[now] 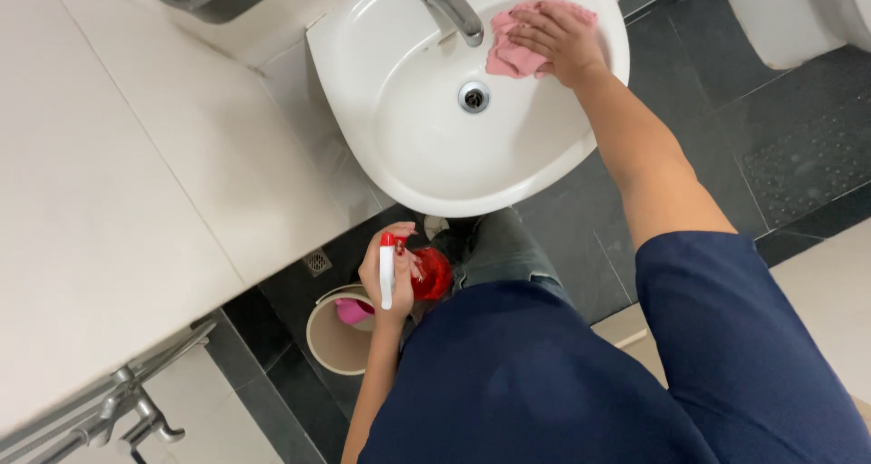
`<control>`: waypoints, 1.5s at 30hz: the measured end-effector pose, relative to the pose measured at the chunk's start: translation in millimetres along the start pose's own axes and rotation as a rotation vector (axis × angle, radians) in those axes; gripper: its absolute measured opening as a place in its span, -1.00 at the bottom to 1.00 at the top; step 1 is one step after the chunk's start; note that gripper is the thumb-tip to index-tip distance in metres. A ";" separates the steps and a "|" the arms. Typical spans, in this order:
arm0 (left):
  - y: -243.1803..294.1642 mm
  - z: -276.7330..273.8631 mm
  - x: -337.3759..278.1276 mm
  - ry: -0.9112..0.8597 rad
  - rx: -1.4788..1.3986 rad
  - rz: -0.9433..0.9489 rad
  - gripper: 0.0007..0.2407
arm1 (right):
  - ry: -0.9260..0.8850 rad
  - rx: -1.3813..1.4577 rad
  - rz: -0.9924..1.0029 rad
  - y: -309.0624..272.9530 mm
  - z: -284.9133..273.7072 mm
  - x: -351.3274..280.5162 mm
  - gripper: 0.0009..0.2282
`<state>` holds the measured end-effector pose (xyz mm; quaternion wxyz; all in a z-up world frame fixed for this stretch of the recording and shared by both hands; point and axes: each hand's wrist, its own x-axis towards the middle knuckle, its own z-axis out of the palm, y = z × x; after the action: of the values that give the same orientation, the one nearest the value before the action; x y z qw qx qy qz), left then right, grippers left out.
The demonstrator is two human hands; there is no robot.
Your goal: The person cleans a bathroom sink by spraying a cleaning solution from a red bottle and wiping the basin and faucet with a pink cloth. The person also wipes the door handle and the surrounding countertop area.
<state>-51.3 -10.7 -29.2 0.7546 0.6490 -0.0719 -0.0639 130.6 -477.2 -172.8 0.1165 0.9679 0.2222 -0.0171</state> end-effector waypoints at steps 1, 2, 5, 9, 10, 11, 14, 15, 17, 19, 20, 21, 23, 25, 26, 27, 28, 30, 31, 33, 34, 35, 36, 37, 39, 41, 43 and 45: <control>-0.7 0.9 2.5 -0.001 -0.004 0.005 -0.75 | 0.001 -0.006 0.002 3.1 10.9 2.9 -0.30; 0.2 0.1 2.7 -0.023 0.016 0.004 -0.75 | 0.155 0.324 -0.034 2.5 22.0 3.7 -0.33; 0.0 2.0 9.2 -0.108 -0.003 -0.023 -0.75 | 0.142 0.398 -0.013 -6.6 1.3 -1.2 -0.36; 17.6 9.3 23.6 -0.294 -0.043 -0.042 -0.76 | -0.496 -0.074 0.216 -57.9 -41.9 -25.2 -0.34; 21.8 12.8 28.3 -0.300 -0.052 -0.042 -0.76 | -0.503 -0.080 0.223 -71.5 -75.9 -24.7 -0.34; 25.7 16.0 33.0 -0.327 -0.037 -0.028 -0.76 | -0.709 0.089 0.223 -85.6 -109.3 -23.4 -0.36; 32.7 23.0 42.3 -0.335 -0.028 -0.033 -0.76 | -0.904 0.488 0.174 -127.8 -142.9 -28.0 -0.41; 34.7 23.9 48.3 -0.315 -0.021 -0.037 -0.76 | -0.863 0.712 0.122 -139.8 -144.1 -27.5 -0.46; 31.0 20.2 53.2 -0.287 0.060 -0.103 -0.77 | -0.780 0.971 0.093 -172.7 -122.3 -22.0 -0.50; 33.1 17.1 62.1 -0.261 0.146 -0.163 -0.77 | -0.675 1.224 0.063 -201.8 -128.7 -19.4 -0.54; 37.7 17.2 68.3 -0.228 0.229 -0.112 -0.78 | -0.605 1.186 0.169 -212.9 -146.8 -20.4 -0.55; 42.3 17.8 74.6 -0.194 0.311 -0.061 -0.79 | -0.537 1.144 0.275 -223.7 -164.9 -21.4 -0.56; 47.2 13.3 82.9 -0.181 0.378 -0.007 -0.79 | -0.441 1.164 0.267 -226.4 -188.7 -34.1 -0.57; 52.2 10.5 88.7 -0.167 0.448 0.045 -0.79 | -0.347 1.185 0.258 -226.0 -194.1 -53.9 -0.57; 54.8 10.8 93.0 -0.142 0.466 0.118 -0.78 | -0.276 1.324 0.359 -221.5 -188.0 -65.5 -0.59; 57.4 11.1 97.2 -0.117 0.483 0.192 -0.75 | -0.202 1.460 0.460 -217.0 -181.9 -77.2 -0.62; 56.3 10.8 99.0 -0.120 0.484 0.191 -0.75 | -0.201 1.462 0.462 -212.9 -168.3 -99.3 -0.62; 54.1 10.5 103.7 -0.065 0.694 0.030 -0.64 | 0.130 1.651 0.751 -204.1 -141.0 -142.8 -0.68; 50.9 10.1 105.2 -0.068 0.696 0.033 -0.64 | 0.134 1.652 0.752 -198.6 -135.6 -158.3 -0.68; 44.7 7.6 104.0 -0.081 0.741 0.065 -0.59 | 0.237 1.842 1.106 -193.0 -124.7 -192.6 -0.64; 47.9 10.7 104.9 -0.085 0.741 0.069 -0.59 | 0.243 1.842 1.108 -191.1 -128.0 -201.9 -0.64; 51.1 13.9 105.9 -0.096 0.751 0.077 -0.61 | 0.351 1.887 1.146 -189.1 -131.3 -211.2 -0.62; 54.3 17.7 105.6 -0.107 0.760 0.081 -0.63 | 0.459 1.929 1.183 -187.1 -135.2 -222.0 -0.60; 56.5 20.8 105.5 -0.111 0.759 0.082 -0.63 | 0.462 1.928 1.187 -186.1 -141.6 -225.2 -0.60; 60.3 23.9 101.6 -0.176 0.651 0.281 -0.69 | 0.711 2.073 1.152 -189.7 -153.6 -232.6 -0.55; 46.0 26.0 103.2 -0.207 0.660 0.170 -0.69 | 0.806 2.155 1.097 -193.1 -144.9 -237.5 -0.55; 34.9 28.7 102.1 -0.238 0.667 0.054 -0.68 | 0.898 2.231 1.042 -198.1 -142.9 -241.4 -0.56; 28.3 30.1 100.6 -0.211 0.708 -0.026 -0.62 | 0.975 2.325 1.022 -204.2 -146.5 -240.0 -0.58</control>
<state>41.8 -54.8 5.8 0.4709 0.8606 -0.1588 -0.1114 -176.9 -366.9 -54.5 -0.8562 0.3873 -0.2826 0.1926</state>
